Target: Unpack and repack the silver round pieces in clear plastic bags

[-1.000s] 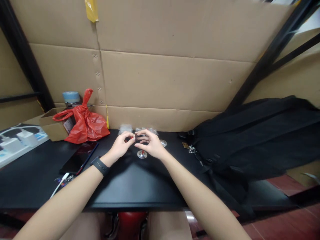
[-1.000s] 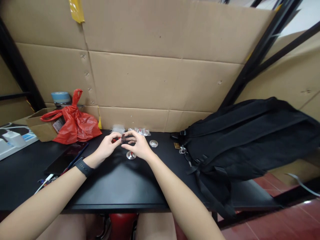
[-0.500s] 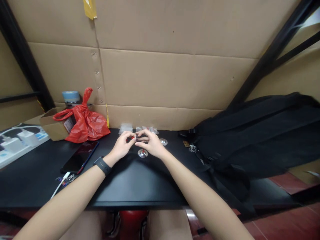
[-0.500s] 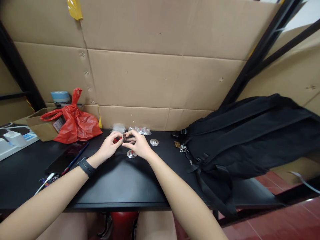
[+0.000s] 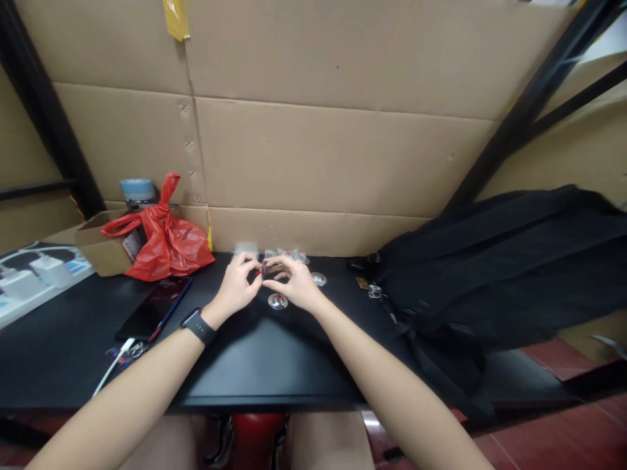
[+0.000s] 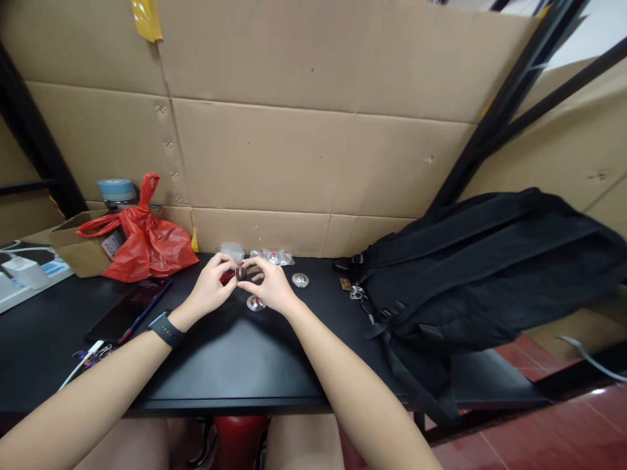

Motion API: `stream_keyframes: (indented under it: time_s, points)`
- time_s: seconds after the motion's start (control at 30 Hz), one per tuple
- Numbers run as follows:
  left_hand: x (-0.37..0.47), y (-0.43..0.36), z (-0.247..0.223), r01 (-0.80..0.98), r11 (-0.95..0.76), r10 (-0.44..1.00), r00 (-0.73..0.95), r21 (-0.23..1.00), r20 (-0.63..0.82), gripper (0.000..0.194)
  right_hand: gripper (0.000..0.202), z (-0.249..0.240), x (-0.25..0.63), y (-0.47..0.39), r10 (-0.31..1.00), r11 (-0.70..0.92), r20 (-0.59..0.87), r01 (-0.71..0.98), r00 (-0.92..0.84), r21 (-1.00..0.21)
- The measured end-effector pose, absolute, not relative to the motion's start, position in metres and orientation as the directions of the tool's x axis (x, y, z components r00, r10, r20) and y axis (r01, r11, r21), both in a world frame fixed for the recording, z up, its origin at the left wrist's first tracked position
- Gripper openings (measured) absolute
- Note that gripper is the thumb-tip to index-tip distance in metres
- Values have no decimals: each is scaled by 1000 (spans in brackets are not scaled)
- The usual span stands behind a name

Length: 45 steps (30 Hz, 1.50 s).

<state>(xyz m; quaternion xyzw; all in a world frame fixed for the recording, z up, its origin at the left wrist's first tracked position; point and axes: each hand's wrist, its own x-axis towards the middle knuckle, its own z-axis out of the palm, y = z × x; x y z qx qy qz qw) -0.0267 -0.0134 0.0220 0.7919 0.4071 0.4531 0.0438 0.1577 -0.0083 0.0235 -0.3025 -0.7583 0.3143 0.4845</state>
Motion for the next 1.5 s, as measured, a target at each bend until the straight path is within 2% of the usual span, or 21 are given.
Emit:
stream_keyframes:
  time_s: [0.13, 0.33, 0.43, 0.57, 0.67, 0.77, 0.83, 1.03, 1.1, 1.2, 1.3, 1.4, 1.5]
  points:
    - [-28, -13, 23, 614, -658, 690, 260, 436, 676, 10, 39, 24, 159, -8, 752, 631, 551, 153, -361, -761]
    - [-27, -13, 22, 534, -649, 726, 218, 543, 653, 12, 42, 24, 161, -6, 747, 633, 562, 123, -354, -764]
    - [-26, -15, 22, 511, -637, 742, 203, 577, 639, 12, 45, 24, 158, -8, 774, 578, 524, 60, -355, -814]
    - [-24, -19, 26, 533, -655, 709, 188, 536, 679, 12, 42, 24, 156, -9, 822, 472, 446, -15, -355, -882]
    - [-23, -23, 30, 580, -655, 681, 174, 485, 712, 13, 34, 25, 158, -8, 828, 453, 397, 55, -396, -890]
    - [-23, -25, 32, 600, -660, 658, 174, 451, 732, 14, 39, 26, 160, -6, 814, 483, 378, 152, -441, -862]
    - [-22, -25, 32, 599, -667, 653, 183, 443, 735, 14, 36, 26, 161, -5, 797, 520, 399, 178, -454, -836]
    - [-23, -24, 33, 519, -674, 677, 148, 526, 721, 27, 28, 28, 165, -3, 738, 649, 510, 258, -442, -715]
    - [-24, -24, 33, 511, -679, 693, 212, 526, 689, 27, 27, 30, 167, -3, 739, 655, 508, 293, -443, -697]
    - [-24, -24, 29, 578, -679, 708, 353, 453, 611, 22, 26, 31, 170, -3, 745, 650, 495, 320, -447, -689]
    - [-24, -22, 24, 626, -661, 724, 388, 413, 571, 20, 25, 32, 173, -2, 742, 657, 488, 353, -460, -666]
    - [-27, -18, 22, 676, -616, 761, 379, 404, 527, 13, 22, 32, 178, -1, 743, 656, 418, 447, -523, -608]
    - [-31, -14, 20, 745, -542, 816, 356, 390, 456, 12, 15, 31, 184, 0, 769, 613, 257, 562, -585, -555]
